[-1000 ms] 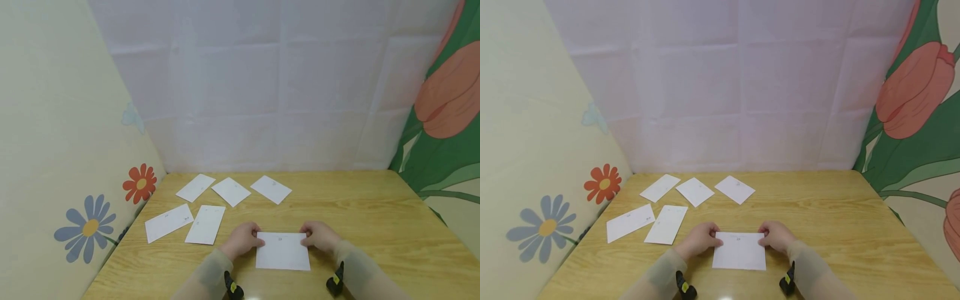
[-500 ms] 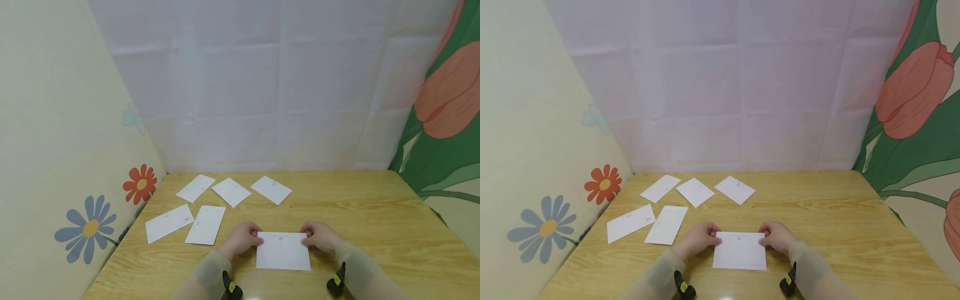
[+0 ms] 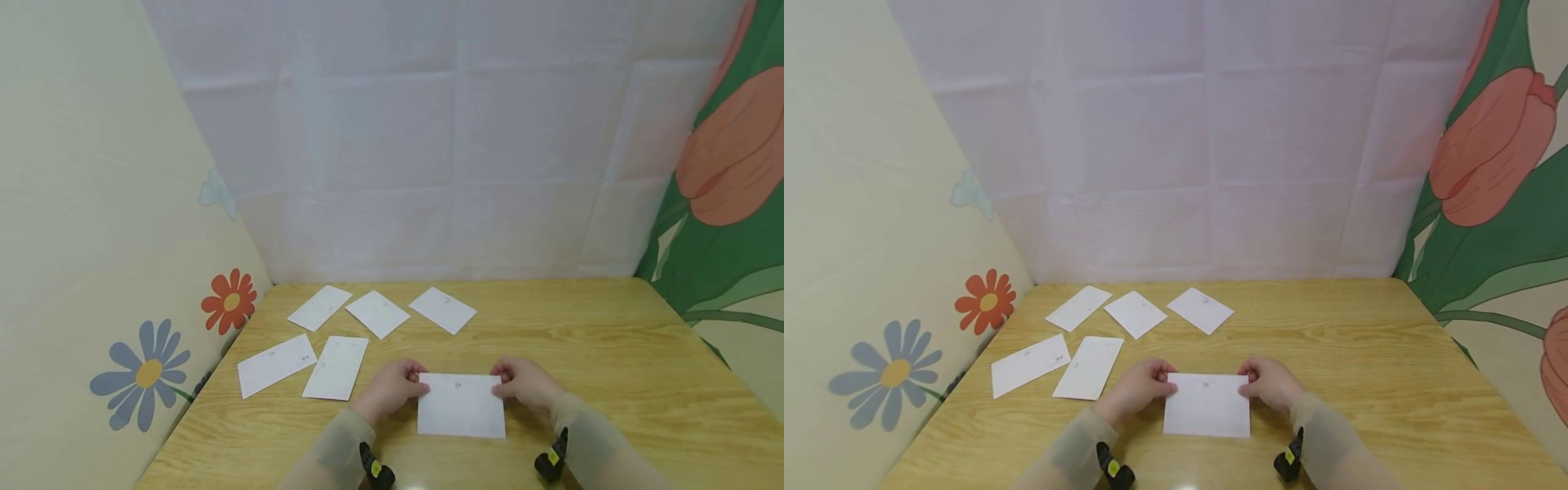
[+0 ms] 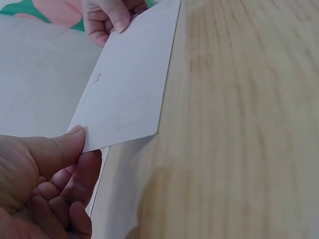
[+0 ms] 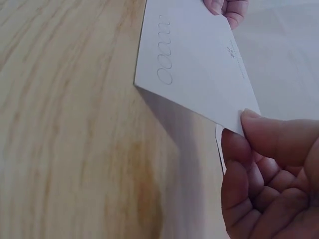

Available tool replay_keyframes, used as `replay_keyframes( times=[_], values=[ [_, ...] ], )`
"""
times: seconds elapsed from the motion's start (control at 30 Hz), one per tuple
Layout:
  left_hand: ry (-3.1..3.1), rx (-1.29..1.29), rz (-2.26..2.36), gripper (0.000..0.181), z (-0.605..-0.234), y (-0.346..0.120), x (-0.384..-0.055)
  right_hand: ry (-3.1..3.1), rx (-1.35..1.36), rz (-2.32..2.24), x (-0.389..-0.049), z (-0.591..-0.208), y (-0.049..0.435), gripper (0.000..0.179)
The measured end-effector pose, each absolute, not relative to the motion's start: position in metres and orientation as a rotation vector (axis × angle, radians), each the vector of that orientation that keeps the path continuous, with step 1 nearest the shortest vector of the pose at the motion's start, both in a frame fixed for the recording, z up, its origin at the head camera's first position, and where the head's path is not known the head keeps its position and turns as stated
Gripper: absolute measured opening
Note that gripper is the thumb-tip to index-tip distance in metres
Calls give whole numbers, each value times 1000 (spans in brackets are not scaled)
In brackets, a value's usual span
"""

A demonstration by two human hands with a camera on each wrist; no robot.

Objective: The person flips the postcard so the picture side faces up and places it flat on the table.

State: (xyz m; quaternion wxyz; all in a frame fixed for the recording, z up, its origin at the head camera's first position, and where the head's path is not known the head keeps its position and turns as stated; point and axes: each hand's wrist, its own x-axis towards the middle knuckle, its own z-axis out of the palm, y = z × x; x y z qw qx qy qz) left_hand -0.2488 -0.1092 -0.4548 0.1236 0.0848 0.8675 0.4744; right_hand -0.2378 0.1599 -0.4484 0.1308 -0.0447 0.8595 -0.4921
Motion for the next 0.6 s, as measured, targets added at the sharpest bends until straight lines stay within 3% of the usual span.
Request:
replay_keyframes(
  times=[0.6],
  values=[
    [2621, 344, 1388, 16, -441, -111, -249, 2547, -161, -1482, -232, -430, 161, 19]
  ],
)
